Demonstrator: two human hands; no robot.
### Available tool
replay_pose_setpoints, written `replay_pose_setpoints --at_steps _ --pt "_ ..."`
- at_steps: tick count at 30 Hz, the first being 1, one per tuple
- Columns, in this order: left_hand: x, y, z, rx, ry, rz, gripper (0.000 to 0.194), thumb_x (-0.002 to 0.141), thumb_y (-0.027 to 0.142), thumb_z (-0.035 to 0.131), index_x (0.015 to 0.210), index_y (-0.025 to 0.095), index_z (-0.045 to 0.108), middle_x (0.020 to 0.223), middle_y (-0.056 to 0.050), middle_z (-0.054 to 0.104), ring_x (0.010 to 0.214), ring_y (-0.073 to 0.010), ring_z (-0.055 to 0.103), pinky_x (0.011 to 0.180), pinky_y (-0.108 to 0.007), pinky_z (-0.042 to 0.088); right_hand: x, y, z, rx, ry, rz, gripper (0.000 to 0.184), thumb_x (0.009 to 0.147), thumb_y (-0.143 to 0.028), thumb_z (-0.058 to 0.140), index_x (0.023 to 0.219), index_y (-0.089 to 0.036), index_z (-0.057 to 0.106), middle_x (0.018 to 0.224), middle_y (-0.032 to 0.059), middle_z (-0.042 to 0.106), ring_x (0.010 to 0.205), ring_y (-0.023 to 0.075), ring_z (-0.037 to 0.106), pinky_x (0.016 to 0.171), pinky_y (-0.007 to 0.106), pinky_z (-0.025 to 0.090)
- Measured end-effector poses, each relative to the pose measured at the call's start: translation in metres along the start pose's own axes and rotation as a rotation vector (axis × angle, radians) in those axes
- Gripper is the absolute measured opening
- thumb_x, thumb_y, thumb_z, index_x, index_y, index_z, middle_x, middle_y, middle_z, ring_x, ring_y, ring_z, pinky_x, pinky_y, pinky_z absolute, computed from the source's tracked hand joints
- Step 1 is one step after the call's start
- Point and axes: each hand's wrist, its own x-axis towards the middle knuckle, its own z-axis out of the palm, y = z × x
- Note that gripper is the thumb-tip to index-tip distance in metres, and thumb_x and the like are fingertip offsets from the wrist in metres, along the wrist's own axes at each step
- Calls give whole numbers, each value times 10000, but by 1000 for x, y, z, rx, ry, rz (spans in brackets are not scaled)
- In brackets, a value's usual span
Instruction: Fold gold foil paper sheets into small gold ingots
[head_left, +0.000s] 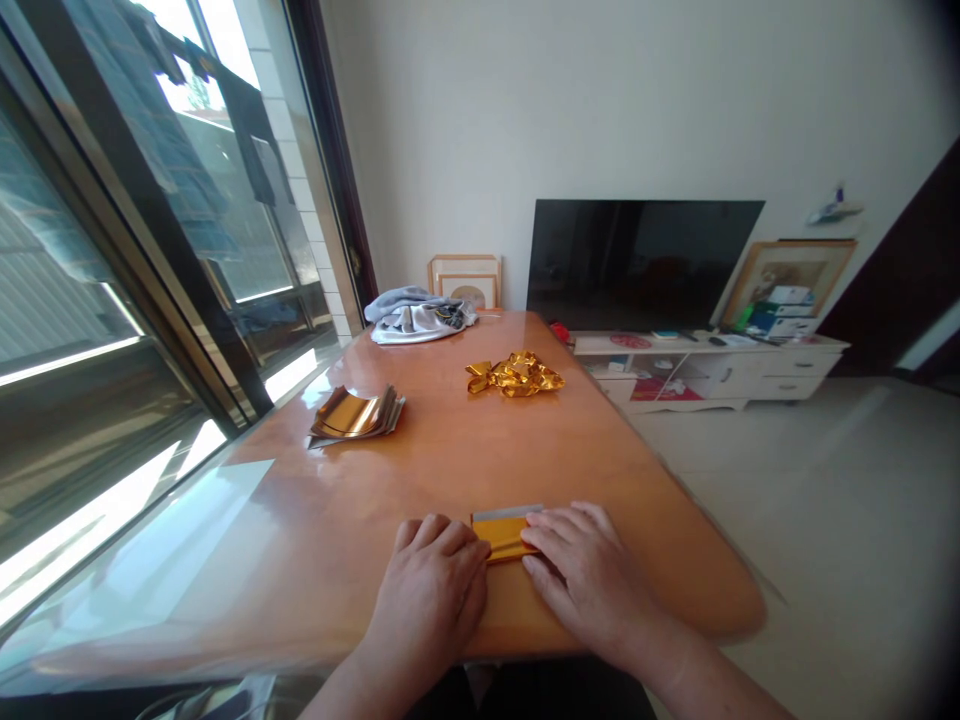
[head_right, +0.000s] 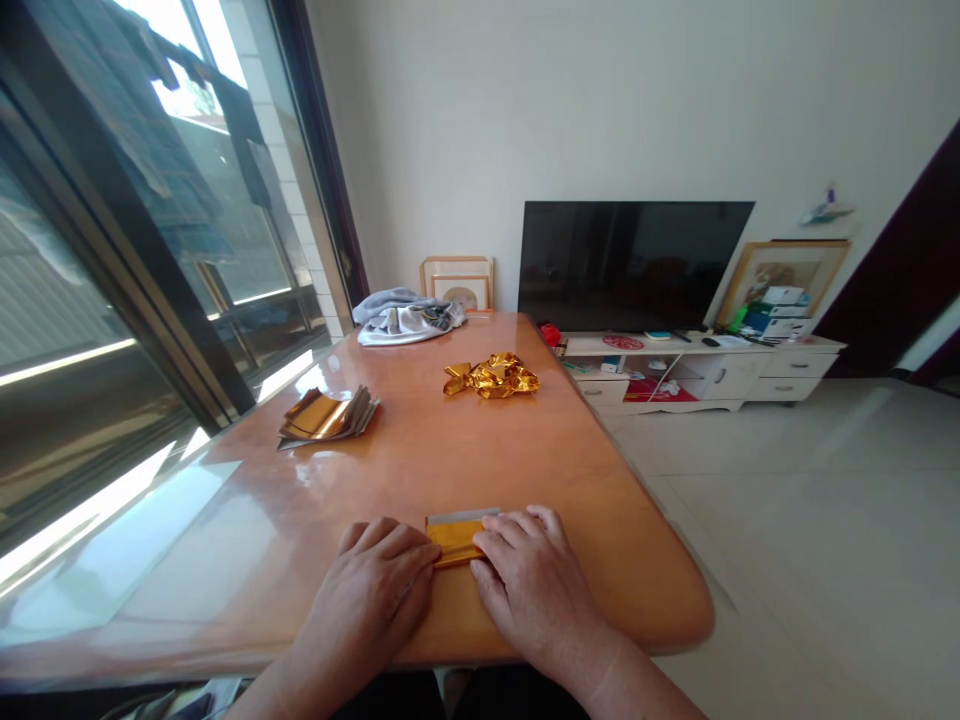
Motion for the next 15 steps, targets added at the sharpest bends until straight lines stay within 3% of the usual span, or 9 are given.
replay_pose_setpoints --at_steps 10,15 --pt "0 -3 5 -10 46 42 227 957 229 513 1072 304 694 1137 2 712 1029 -246 550 886 -440 375 1 2 0 -6 15 2 201 947 -236 583 1115 -264 688 1218 34 712 1111 245 617 1105 496 328" --pt "-1 -3 5 -3 52 30 236 956 229 506 1071 308 695 1119 -12 719 1028 -254 555 886 -449 382 -1 2 -1 -12 78 59 128 926 -226 606 1015 -236 698 1040 48 730 982 232 620 955 416 424"
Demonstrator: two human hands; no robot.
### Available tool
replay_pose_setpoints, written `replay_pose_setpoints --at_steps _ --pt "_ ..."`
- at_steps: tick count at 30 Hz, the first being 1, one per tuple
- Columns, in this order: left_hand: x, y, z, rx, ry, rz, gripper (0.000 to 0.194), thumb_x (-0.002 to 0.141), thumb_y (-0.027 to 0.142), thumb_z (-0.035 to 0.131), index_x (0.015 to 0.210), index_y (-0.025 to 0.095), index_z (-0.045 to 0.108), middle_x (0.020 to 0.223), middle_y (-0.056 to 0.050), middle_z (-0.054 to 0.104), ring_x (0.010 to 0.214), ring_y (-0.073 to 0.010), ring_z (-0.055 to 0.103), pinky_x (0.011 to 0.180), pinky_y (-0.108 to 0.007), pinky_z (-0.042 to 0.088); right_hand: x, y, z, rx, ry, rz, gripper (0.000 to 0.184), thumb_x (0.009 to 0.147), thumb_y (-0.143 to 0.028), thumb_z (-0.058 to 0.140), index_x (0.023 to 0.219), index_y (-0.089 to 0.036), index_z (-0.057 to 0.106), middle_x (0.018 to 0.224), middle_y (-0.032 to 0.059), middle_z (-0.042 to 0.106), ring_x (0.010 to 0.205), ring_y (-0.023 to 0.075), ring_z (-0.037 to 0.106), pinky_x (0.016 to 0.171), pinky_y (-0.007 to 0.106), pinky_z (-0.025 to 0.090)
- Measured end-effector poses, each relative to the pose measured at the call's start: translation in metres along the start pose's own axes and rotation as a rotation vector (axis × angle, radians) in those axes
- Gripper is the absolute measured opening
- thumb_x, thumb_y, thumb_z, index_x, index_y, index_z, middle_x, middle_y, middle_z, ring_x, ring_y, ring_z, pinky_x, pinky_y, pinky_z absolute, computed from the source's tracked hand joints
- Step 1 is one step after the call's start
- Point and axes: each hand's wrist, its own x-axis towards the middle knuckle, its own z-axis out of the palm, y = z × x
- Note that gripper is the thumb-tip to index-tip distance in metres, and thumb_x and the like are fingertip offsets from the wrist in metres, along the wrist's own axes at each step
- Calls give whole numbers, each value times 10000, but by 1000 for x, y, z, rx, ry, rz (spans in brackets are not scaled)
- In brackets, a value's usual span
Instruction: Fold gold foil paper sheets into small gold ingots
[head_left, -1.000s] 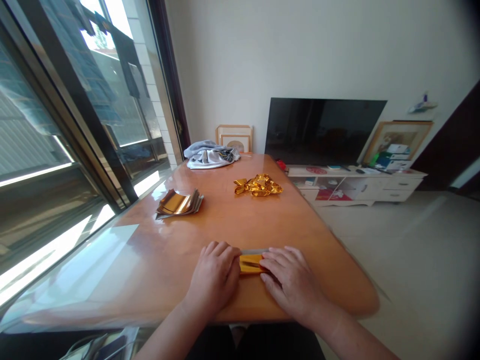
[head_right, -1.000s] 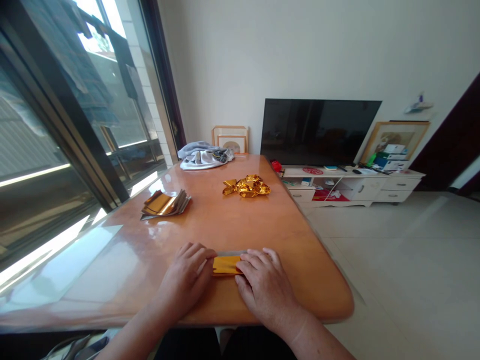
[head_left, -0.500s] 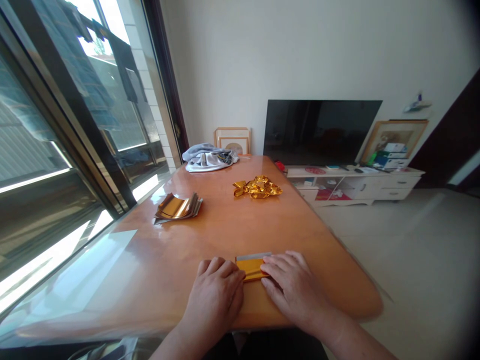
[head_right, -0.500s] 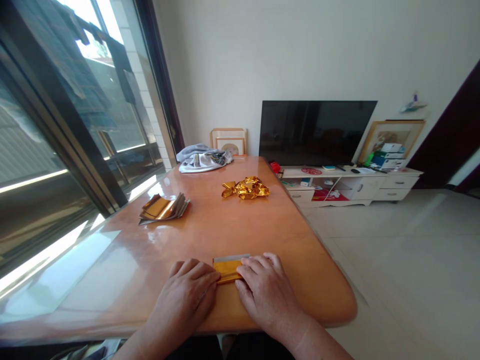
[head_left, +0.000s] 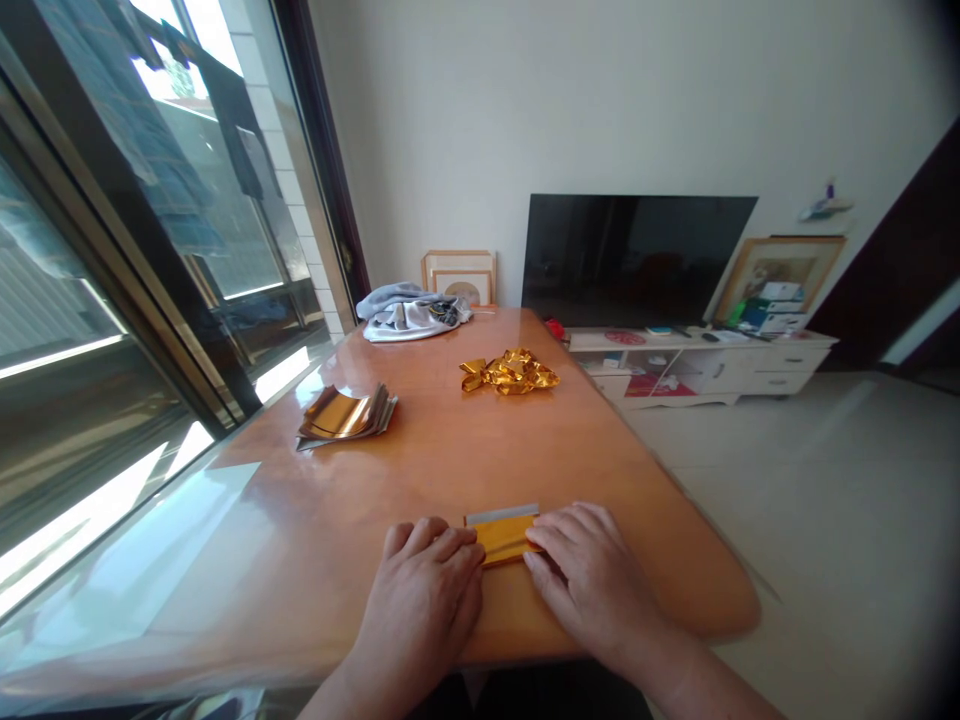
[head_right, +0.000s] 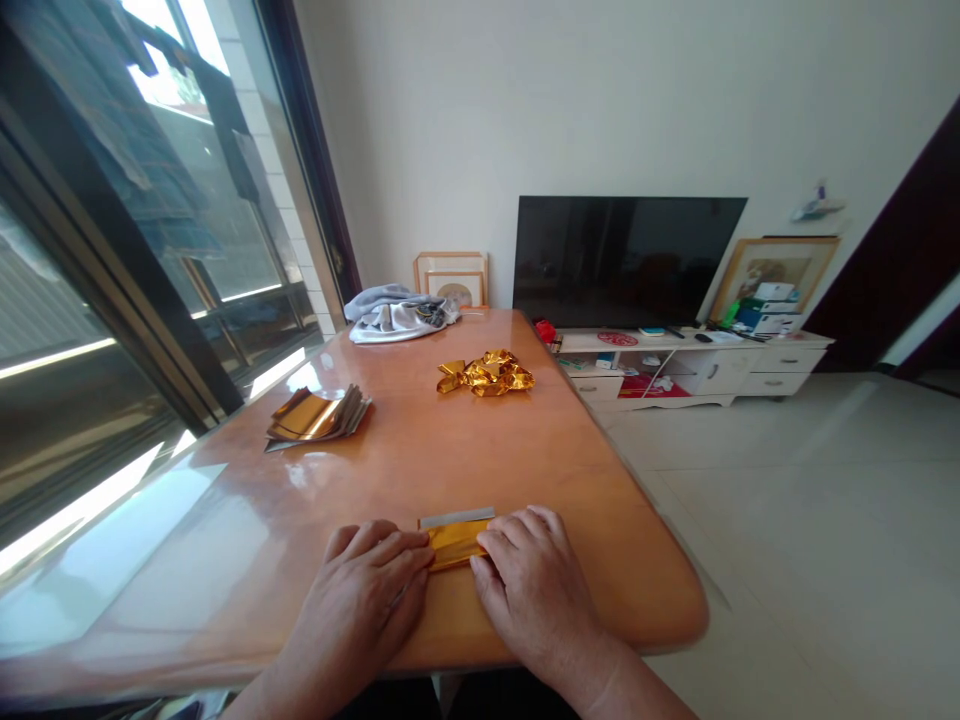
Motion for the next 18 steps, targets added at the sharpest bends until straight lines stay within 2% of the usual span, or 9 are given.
replay_pose_setpoints --at_steps 5,18 --pt "0 0 1 5 -8 -8 236 952 231 505 1077 307 691 1091 -25 721 1012 -263 552 884 -459 382 -2 0 0 -12 30 34 124 934 -216 585 988 -234 696 985 56 724 927 230 607 903 399 415" --pt "2 0 1 -1 -23 -24 209 969 262 492 1052 307 679 1054 -12 711 995 -256 543 883 -452 365 -1 0 0 -20 7 48 110 927 -220 596 988 -231 687 993 50 716 949 239 580 903 407 389"
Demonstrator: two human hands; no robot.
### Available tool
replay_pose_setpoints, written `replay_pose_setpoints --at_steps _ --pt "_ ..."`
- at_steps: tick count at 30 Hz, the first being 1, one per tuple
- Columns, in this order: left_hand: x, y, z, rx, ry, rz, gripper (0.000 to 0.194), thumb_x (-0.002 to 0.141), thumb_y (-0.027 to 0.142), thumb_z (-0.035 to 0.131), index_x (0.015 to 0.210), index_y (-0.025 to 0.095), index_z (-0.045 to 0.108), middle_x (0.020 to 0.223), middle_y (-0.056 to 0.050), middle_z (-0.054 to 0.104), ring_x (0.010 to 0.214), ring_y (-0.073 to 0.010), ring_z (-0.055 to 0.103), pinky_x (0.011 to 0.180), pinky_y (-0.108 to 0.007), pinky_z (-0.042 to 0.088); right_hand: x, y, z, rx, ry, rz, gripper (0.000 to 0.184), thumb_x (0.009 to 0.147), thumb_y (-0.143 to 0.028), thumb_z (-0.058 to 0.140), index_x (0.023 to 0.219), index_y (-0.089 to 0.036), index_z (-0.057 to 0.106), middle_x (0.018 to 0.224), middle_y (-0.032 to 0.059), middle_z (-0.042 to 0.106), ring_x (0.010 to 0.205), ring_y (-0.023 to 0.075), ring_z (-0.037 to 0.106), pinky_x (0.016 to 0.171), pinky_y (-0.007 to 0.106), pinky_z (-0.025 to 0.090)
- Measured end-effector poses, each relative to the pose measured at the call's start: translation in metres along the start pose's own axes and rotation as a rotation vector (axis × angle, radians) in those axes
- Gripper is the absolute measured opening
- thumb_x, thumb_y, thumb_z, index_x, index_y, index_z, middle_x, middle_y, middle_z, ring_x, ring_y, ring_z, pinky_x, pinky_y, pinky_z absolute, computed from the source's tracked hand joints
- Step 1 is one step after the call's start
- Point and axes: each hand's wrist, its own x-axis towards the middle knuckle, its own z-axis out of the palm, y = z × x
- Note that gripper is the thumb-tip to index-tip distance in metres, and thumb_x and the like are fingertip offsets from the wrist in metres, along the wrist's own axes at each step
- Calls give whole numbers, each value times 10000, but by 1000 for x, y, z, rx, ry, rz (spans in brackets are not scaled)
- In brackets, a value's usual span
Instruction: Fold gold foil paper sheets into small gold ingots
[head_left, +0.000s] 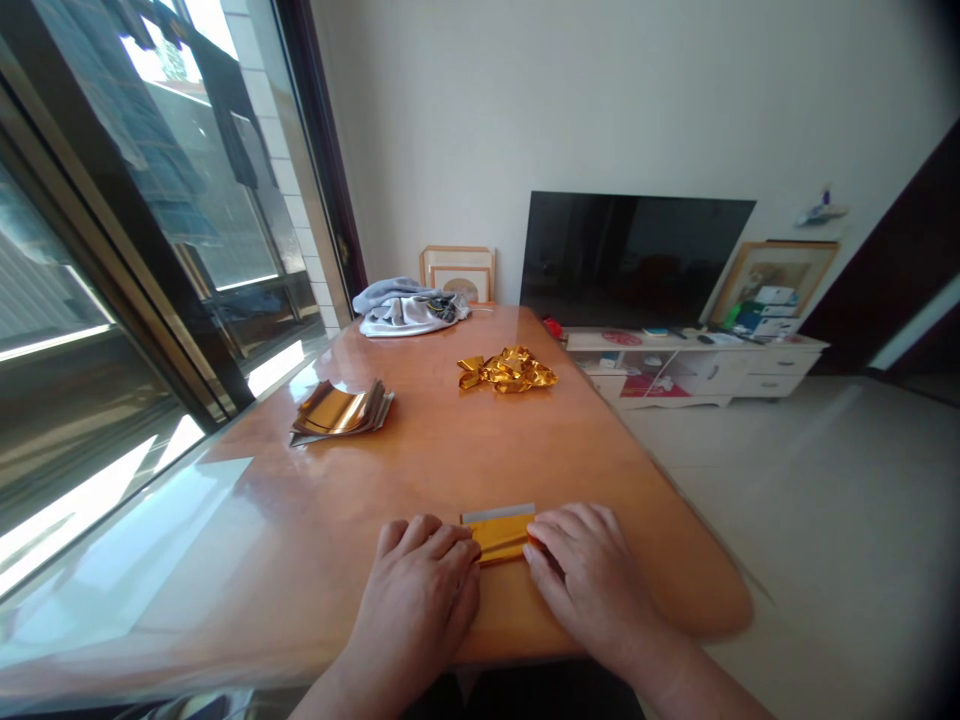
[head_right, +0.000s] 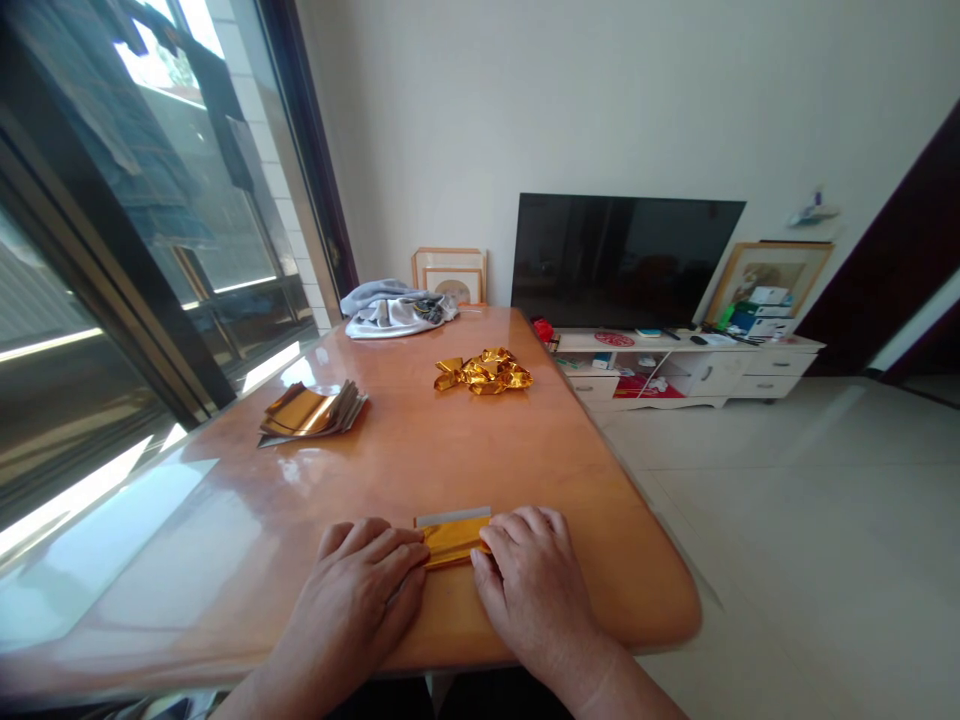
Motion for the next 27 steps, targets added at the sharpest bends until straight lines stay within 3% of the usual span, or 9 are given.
replay_pose_setpoints --at_steps 11,18,27 --pt "10 11 -8 15 -26 -20 261 1008 340 439 973 281 691 922 -38 651 919 -239 548 833 -417 356 1 0 -1 -17 -5 -9 102 929 -227 578 940 -234 679 947 55 706 926 236 577 872 391 395" --pt "22 8 -6 38 -12 -29 375 1027 343 392 808 258 685 848 -37 626 854 -224 545 809 -415 336 3 -1 -5 0 -41 -4 119 951 -228 561 943 -234 680 958 49 705 925 234 565 877 391 389" --pt "25 5 1 43 25 -52 273 983 337 489 819 257 692 853 -44 635 872 -236 554 803 -420 338 3 2 -1 -13 -22 -26 158 963 -191 540 940 -233 690 966 50 714 918 227 568 871 381 400"
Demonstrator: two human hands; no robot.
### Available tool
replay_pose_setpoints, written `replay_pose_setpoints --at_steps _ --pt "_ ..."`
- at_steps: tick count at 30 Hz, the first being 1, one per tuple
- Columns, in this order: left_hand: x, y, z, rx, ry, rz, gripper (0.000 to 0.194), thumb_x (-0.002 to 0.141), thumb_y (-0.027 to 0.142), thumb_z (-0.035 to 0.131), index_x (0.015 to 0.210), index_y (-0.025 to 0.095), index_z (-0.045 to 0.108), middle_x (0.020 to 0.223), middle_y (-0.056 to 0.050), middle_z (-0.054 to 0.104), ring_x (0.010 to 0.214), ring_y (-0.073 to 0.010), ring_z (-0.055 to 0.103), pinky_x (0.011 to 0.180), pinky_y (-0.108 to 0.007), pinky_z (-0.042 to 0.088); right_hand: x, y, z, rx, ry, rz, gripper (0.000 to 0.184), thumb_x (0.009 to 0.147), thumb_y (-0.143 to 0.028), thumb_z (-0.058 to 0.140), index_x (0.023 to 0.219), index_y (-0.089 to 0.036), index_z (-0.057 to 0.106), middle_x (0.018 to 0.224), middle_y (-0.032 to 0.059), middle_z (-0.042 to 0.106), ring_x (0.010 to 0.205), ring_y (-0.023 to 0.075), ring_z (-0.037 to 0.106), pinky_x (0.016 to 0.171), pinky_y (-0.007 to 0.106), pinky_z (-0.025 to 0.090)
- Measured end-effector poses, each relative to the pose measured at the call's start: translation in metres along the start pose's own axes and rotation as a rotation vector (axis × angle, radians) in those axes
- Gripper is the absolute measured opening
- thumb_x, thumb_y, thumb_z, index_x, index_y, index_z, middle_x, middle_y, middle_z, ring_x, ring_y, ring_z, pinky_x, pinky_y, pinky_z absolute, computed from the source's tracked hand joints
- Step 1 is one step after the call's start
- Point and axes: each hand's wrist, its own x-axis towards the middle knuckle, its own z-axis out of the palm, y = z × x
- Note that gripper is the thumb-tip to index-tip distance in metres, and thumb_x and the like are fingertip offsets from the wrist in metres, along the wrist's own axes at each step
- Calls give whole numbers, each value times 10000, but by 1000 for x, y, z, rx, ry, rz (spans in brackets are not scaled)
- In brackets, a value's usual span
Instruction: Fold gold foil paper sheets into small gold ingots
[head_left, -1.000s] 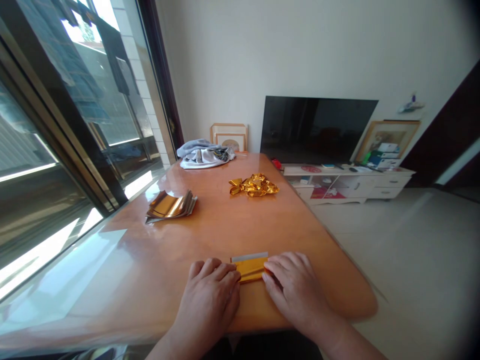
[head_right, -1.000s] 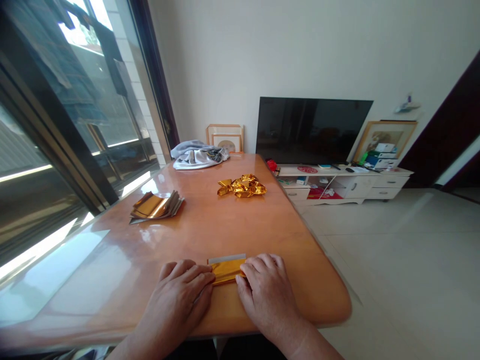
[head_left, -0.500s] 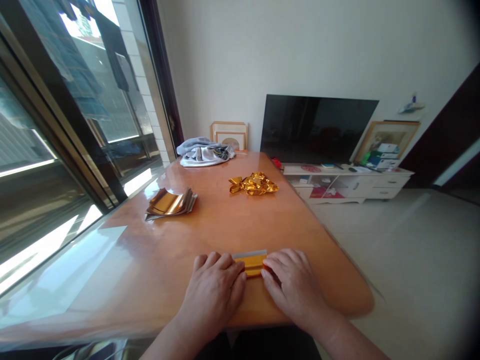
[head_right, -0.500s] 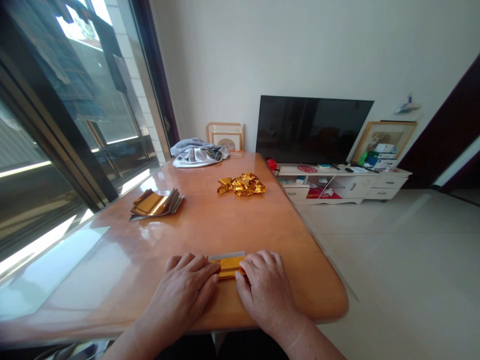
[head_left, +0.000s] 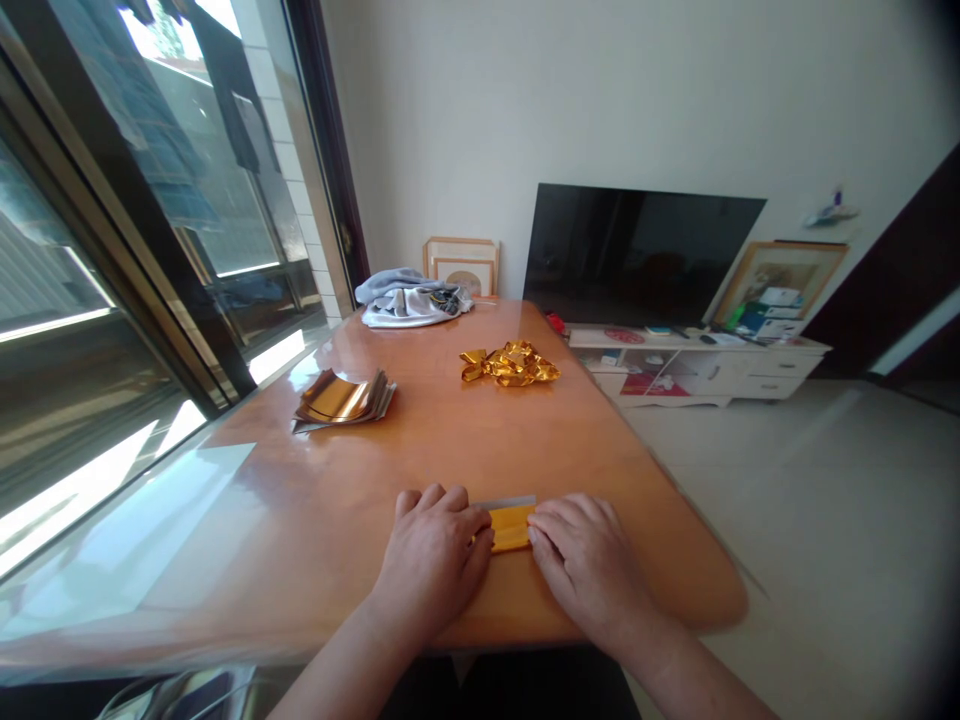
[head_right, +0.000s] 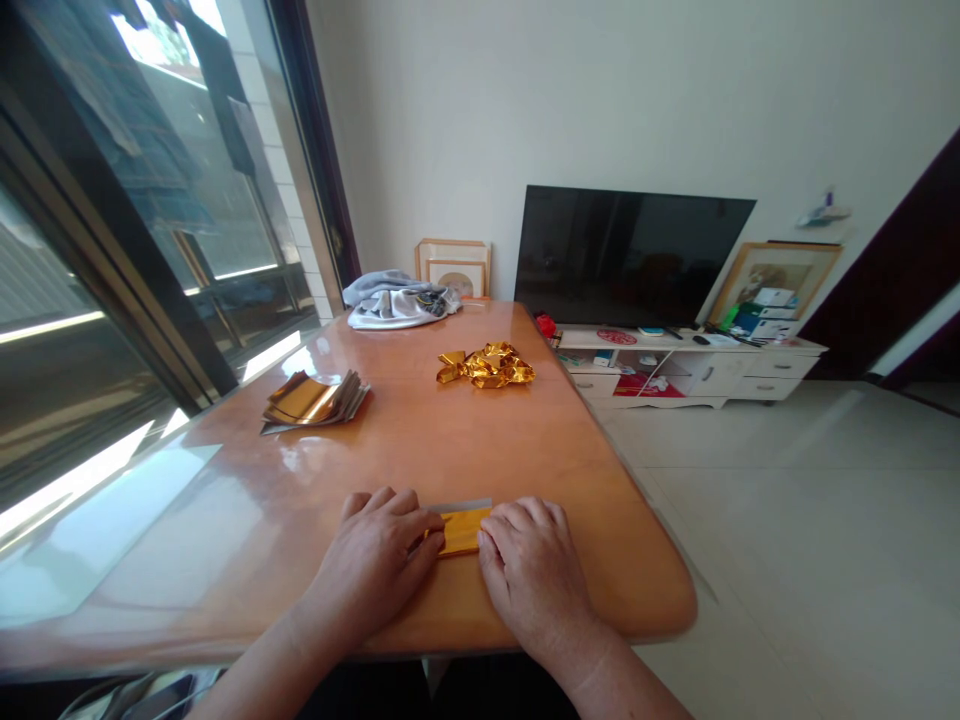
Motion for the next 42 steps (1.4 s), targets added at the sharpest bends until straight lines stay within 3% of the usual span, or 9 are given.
replay_pose_setpoints --at_steps 12,42 --pt "-3 2 3 29 -2 9 237 986 334 482 932 309 712 872 -43 611 894 -249 542 824 -436 340 0 0 2 7 -13 36 137 940 -176 562 970 -234 683 1003 42 716 945 238 573 899 399 398" --pt "-3 0 1 -36 -64 -21 263 988 350 463 921 322 715 909 -27 627 943 -243 510 856 -420 335 4 -2 -5 -41 -42 88 224 1008 -299 516 960 -264 732 1032 25 742 960 224 564 886 379 364"
